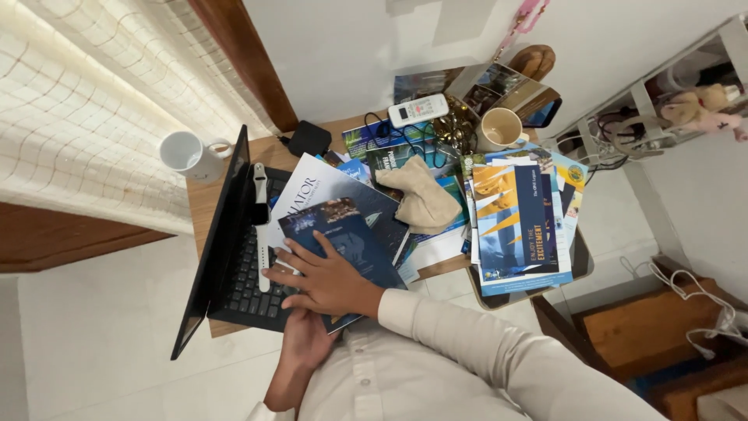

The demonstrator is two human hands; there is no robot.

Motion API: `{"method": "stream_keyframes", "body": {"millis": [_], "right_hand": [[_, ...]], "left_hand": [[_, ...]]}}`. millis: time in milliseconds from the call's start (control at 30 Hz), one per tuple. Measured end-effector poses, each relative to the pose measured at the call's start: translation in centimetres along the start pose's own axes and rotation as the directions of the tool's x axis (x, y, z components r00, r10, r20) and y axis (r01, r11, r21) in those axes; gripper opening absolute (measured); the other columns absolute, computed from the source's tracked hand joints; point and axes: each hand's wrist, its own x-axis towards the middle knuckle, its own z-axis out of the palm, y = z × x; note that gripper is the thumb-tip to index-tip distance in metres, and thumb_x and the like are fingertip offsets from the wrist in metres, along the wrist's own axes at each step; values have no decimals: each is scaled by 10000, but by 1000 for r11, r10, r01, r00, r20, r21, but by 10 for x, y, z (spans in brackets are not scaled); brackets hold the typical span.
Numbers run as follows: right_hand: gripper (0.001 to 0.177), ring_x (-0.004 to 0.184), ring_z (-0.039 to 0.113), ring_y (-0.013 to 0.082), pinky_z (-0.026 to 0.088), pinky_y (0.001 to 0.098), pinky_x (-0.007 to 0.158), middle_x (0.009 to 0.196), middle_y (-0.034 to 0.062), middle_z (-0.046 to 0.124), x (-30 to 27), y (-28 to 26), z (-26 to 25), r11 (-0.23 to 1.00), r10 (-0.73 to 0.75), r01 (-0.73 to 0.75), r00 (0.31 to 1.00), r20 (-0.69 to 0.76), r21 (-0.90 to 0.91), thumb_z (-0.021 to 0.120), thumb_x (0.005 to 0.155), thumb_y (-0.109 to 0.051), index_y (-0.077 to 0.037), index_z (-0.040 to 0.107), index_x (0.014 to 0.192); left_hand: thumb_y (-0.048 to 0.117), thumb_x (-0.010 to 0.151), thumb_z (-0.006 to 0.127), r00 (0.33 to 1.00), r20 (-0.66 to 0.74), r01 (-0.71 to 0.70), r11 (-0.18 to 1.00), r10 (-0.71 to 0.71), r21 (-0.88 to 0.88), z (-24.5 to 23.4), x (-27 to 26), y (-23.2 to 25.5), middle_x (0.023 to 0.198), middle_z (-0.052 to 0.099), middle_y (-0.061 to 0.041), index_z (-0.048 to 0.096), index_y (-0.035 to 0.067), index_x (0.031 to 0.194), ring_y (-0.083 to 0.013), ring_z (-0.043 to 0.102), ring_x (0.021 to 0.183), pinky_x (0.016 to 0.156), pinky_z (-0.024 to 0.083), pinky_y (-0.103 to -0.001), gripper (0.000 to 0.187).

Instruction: The person wipes the surfaces of several brochures and pamphlets on a desk using a cloth. They pick up each item, wipe both sides, and place it back on the desk. The person also flips through the pages of some brochures while wiping them.

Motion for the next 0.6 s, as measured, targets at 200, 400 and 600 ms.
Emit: {"method": "stream_keyframes", "body": {"millis": [200, 400, 600], "right_hand": [[623, 1567, 276, 355, 135, 772, 1163, 1633, 143, 352, -2, 5, 1, 979, 116, -120, 993, 37, 163, 230, 1075, -561, -229, 307, 1597], [379, 1054, 648, 231, 319, 495, 1025, 1135, 50, 683, 26, 0, -36, 994, -64, 26, 926, -371, -107, 402, 1096, -400, -153, 648, 1246], [182, 865, 604, 225, 416, 429, 859, 962, 48, 626, 22, -2, -42, 979, -205, 185, 899, -387, -88, 525, 1070, -199, -120, 680, 1123]], "left_hand": [[388, 1072, 388, 997, 60, -51, 998, 49, 31, 5, 2, -5, 1456, 594, -125, 520, 129, 1489, -270, 546, 1343, 1051, 454, -439, 508], [299, 1072, 437, 980, 181, -67, 995, 78, -68, 4, 8, -14, 1431, 596, -162, 545, 39, 1420, -287, 546, 1327, 1085, 442, -431, 448], [226, 1096, 379, 990, 123, -56, 990, 72, -129, -8, 16, -15, 1434, 591, -167, 541, 16, 1412, -296, 538, 1347, 1120, 427, -433, 413]]}}
